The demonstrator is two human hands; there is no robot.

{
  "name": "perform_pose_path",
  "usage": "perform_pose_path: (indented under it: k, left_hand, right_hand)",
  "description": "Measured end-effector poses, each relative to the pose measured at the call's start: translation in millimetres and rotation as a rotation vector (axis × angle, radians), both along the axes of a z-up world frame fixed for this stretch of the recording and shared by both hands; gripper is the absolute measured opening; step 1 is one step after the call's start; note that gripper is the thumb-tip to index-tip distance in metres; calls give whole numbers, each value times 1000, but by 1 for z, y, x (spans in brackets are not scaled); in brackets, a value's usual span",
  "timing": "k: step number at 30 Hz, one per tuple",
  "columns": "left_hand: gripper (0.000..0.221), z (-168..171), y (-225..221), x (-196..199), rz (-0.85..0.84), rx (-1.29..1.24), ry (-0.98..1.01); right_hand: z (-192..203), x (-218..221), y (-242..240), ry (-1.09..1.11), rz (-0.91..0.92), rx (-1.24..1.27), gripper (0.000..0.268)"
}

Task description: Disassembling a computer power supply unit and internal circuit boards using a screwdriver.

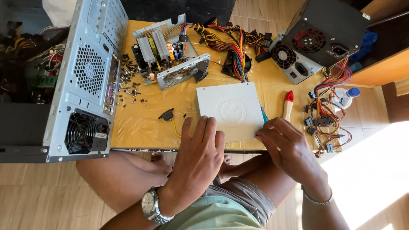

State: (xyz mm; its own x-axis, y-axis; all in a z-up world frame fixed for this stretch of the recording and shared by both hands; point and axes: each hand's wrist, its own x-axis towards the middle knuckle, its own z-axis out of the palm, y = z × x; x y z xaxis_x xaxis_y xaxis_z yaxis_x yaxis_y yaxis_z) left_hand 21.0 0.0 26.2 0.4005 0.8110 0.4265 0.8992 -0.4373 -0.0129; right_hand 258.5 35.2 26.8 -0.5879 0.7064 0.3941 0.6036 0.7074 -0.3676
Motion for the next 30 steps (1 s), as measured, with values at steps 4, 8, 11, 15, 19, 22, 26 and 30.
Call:
perform_pose_path:
  k: [4,8,11,15,19,22,26,30]
  left_hand:
    - [7,-3,0,2,20,-54,-2]
    - [12,-8,3,9,81,-71,61]
    - [15,-9,5,12,98,-54,22]
    - [29,-4,4,9,106,-36,57]
    - [39,-5,1,3,84,-24,28]
    - [21,-3,-2,-2,21,-5,-7]
    - [11,1,-1,-7,-32,-10,-39]
    - [16,-2,0,-3,2,-10,9]
  right_hand:
    - [6,0,4,-50,41,-6,7]
    - [5,4,6,-46,55,-57,7]
    - [-1,7,4,-38,26,-67,11]
    - [-1,3,0,34,-1,-12,8]
    - [-11,6,-3,79,-24,0,9]
    - [-12,5,-5,101,-42,6,9]
    - [-14,4,-5,138,-32,14,10]
    - [-15,4,-6,147,-37,20,10]
